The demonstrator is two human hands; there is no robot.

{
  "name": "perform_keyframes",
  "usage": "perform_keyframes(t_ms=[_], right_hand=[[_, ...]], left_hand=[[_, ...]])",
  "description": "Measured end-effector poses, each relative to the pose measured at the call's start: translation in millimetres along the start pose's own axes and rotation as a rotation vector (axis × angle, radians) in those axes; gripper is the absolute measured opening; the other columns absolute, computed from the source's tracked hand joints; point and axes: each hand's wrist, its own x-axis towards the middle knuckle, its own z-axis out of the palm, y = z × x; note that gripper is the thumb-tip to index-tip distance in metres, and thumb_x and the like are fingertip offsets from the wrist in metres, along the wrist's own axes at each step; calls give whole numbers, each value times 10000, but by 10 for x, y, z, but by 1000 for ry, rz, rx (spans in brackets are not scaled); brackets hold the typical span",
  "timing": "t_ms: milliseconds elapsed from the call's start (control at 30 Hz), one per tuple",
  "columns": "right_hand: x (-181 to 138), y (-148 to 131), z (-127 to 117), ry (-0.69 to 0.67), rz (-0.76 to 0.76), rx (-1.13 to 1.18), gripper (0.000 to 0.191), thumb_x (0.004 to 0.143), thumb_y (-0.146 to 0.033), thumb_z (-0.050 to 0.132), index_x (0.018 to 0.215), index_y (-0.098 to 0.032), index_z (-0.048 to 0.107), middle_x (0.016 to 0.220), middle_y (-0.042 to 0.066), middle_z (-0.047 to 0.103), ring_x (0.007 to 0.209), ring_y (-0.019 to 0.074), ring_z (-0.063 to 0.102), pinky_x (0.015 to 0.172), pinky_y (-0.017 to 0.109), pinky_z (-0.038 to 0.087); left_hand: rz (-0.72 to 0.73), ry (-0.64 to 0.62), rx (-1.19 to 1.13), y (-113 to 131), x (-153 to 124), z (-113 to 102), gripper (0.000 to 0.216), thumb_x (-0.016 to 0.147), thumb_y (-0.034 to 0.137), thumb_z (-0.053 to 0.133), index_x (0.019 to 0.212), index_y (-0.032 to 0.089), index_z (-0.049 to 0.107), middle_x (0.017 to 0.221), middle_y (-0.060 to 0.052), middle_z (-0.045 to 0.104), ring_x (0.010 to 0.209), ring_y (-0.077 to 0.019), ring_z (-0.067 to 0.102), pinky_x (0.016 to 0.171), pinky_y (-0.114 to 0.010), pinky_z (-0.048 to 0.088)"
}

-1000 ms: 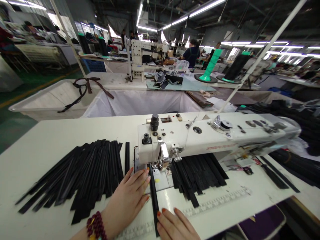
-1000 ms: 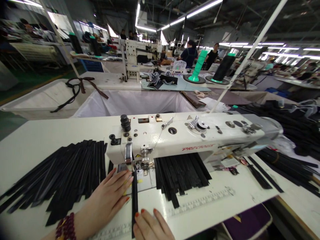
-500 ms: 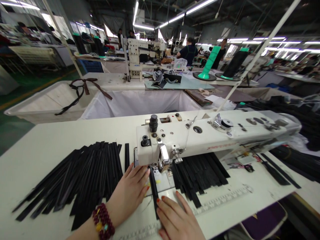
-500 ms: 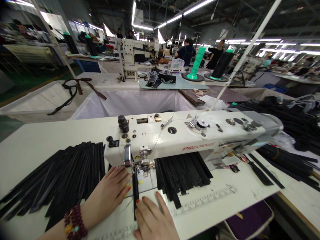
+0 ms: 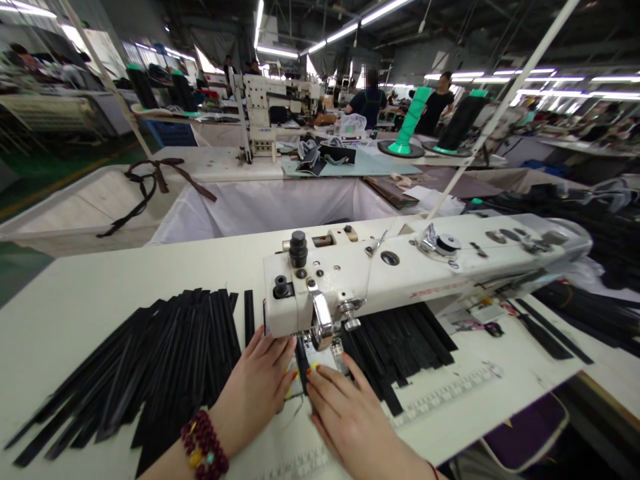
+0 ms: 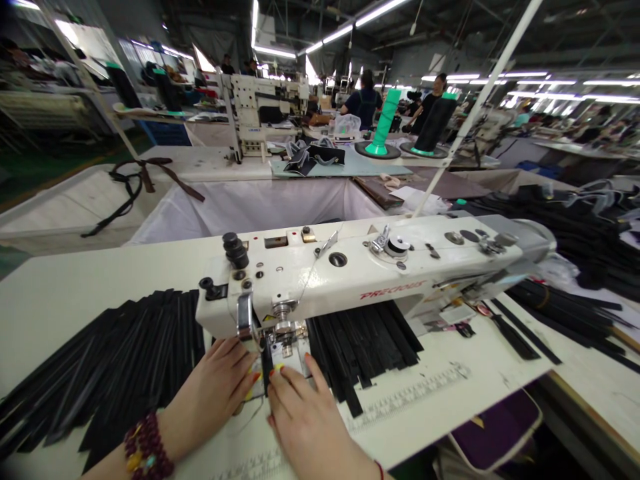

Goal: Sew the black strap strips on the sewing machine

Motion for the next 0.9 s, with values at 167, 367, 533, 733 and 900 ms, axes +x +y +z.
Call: perform_keyframes(t_ms=[167, 367, 533, 733, 900], right_hand=[[24, 73, 88, -70, 1, -22, 242, 1014, -222, 539, 1212, -125, 640, 1255, 65, 666, 1186, 211, 551, 1247, 474, 52], [178, 145, 109, -100, -48, -120, 278, 968, -131, 511, 1209, -100, 645, 1252, 102, 652, 1104, 239, 573, 1217, 513, 166], [274, 155, 130, -138, -57, -211, 333, 908, -98, 577, 1236, -93, 636, 1251, 114, 639, 1073, 267, 586, 1124, 533, 341], [316, 126, 151, -109, -39, -178, 274, 922, -95, 555, 1178, -102, 654, 1225, 116, 647, 1098, 262, 579, 1113, 514, 357], [120, 116, -165, 8, 87, 21, 226, 1013, -134, 429, 1066, -161, 646, 1039, 58, 683, 963, 196, 618, 1049, 414, 411]], left_hand=[[17, -3, 23, -3, 3, -10, 244, 957, 247, 491, 988, 152, 715, 1123, -118, 702, 1202, -314, 539, 1047, -511, 435], [24, 17, 34, -17, 9, 3, 247, 950, 250, 496, 1005, 154, 717, 1132, -125, 701, 1176, -324, 556, 1012, -522, 471], [17, -9, 2, -13, 33, -16, 207, 934, 228, 520, 938, 153, 713, 1115, -131, 705, 1166, -335, 567, 1005, -548, 482], [4, -19, -92, -64, 46, -107, 202, 939, 199, 502, 907, 173, 700, 1033, -115, 717, 1112, -321, 614, 1036, -597, 460], [-11, 76, -202, -278, 226, -237, 287, 925, 142, 411, 817, 196, 672, 1046, -114, 713, 1068, -300, 639, 1085, -622, 410]])
